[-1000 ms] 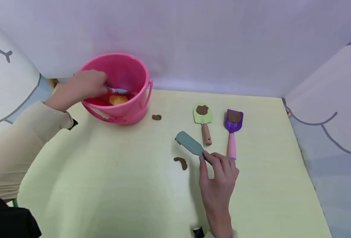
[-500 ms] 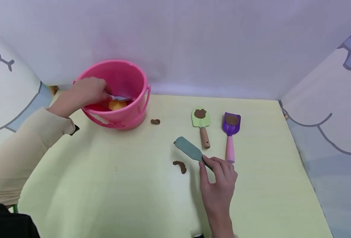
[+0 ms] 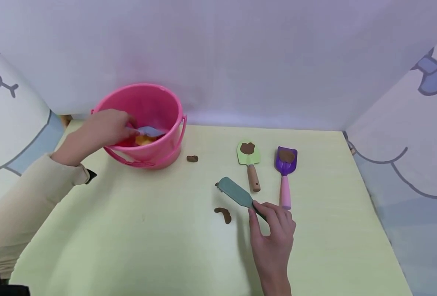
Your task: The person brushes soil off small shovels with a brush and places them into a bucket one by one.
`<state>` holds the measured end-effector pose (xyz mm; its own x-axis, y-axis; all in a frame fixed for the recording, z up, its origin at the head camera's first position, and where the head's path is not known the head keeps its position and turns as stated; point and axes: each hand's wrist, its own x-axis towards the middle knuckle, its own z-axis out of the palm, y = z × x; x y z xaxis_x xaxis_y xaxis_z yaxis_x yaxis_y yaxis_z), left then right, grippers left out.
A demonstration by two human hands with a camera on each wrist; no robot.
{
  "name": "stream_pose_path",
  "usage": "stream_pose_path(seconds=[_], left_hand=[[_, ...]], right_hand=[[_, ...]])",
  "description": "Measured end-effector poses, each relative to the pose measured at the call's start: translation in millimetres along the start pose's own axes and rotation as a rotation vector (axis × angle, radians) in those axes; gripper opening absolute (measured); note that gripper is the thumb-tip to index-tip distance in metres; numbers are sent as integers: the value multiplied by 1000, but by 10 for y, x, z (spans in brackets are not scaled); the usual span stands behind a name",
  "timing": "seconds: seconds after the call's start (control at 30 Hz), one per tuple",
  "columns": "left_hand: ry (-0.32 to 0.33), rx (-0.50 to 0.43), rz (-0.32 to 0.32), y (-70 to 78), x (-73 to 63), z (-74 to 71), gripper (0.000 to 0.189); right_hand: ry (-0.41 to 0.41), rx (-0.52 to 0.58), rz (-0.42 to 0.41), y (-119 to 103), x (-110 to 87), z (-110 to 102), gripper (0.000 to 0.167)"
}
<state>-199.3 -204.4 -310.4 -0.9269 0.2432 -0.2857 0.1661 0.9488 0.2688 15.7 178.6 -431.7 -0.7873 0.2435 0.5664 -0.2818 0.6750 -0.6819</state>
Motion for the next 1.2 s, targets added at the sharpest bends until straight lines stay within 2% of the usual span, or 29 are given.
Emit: stream_pose_path(seconds=[0.27,0.43,0.63,1.0,1.1,1.2], left_hand=[[-15,58,38,-19,-11,-26,33],[-26,66,42,-16,-15,-36,30],[-63,54,59,4,-45,-67,25],[-137,80,101,16,-84,-126,25],[-131,84,102,25,-88,-121,27],[-83,83,109,39,-99,-92,22]], right_hand=[[12,5,0,20,11,15,38],[10,3,7,34,27,12,39],[10,1,6,44,50,6,39],[12,6,4,54,54,17,39],[10,4,9,51,53,10,39],[10,2,13,46,48,6,39]])
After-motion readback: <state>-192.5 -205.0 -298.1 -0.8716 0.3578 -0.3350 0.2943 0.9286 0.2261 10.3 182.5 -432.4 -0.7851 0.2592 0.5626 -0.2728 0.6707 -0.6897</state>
